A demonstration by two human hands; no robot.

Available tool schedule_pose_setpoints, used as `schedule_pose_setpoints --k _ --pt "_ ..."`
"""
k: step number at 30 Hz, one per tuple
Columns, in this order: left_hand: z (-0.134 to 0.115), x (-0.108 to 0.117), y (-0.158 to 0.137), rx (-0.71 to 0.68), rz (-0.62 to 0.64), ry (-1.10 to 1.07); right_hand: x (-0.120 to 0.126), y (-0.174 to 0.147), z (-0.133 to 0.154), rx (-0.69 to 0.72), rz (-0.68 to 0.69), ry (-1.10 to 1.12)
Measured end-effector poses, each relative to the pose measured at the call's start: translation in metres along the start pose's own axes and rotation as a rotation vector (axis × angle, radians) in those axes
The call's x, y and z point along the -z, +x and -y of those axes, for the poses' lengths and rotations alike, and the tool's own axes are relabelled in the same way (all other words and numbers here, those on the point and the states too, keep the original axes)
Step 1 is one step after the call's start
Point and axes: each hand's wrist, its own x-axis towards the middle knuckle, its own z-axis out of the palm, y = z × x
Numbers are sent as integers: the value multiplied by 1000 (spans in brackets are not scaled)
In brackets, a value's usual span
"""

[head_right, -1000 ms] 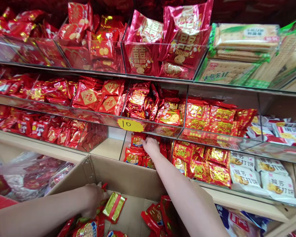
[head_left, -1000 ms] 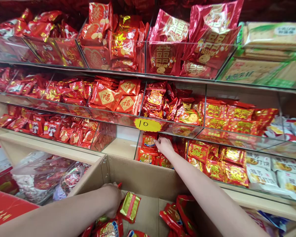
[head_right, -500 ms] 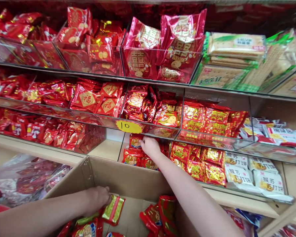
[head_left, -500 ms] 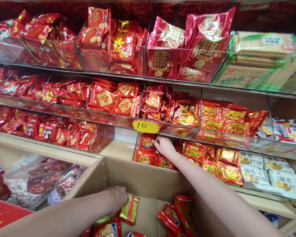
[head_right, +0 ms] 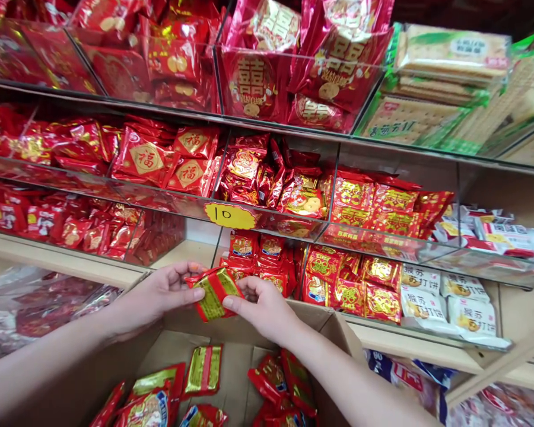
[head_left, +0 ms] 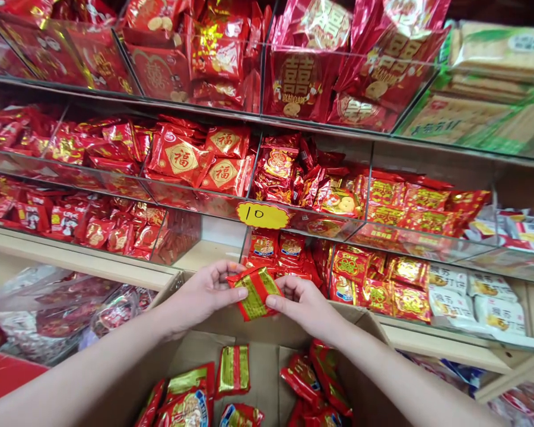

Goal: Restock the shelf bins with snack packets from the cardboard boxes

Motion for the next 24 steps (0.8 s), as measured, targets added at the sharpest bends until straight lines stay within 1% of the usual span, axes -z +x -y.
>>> schedule_pose_setpoints --k 3,6,11,14,17,20,24 --pt "2 0 3 -29 -39 75 -1 1 -5 -55 50 18" --pt "3 2 5 -83 -49 203 -3 -3 -9 -66 47 -42" --pt "4 3 5 -115 60 399 -6 -10 -4 -20 33 -257" --pt "1 1 3 -151 83 529 -6 -12 0 -38 40 -285" --pt "-1 -2 1 -202 45 706 -7 -12 -3 -53 61 -262" --pt "1 -5 -2 -257 -13 860 -9 -12 -8 -84 96 -168" --pt "7 -10 -8 -317 -55 960 -14 -13 -9 -112 157 5"
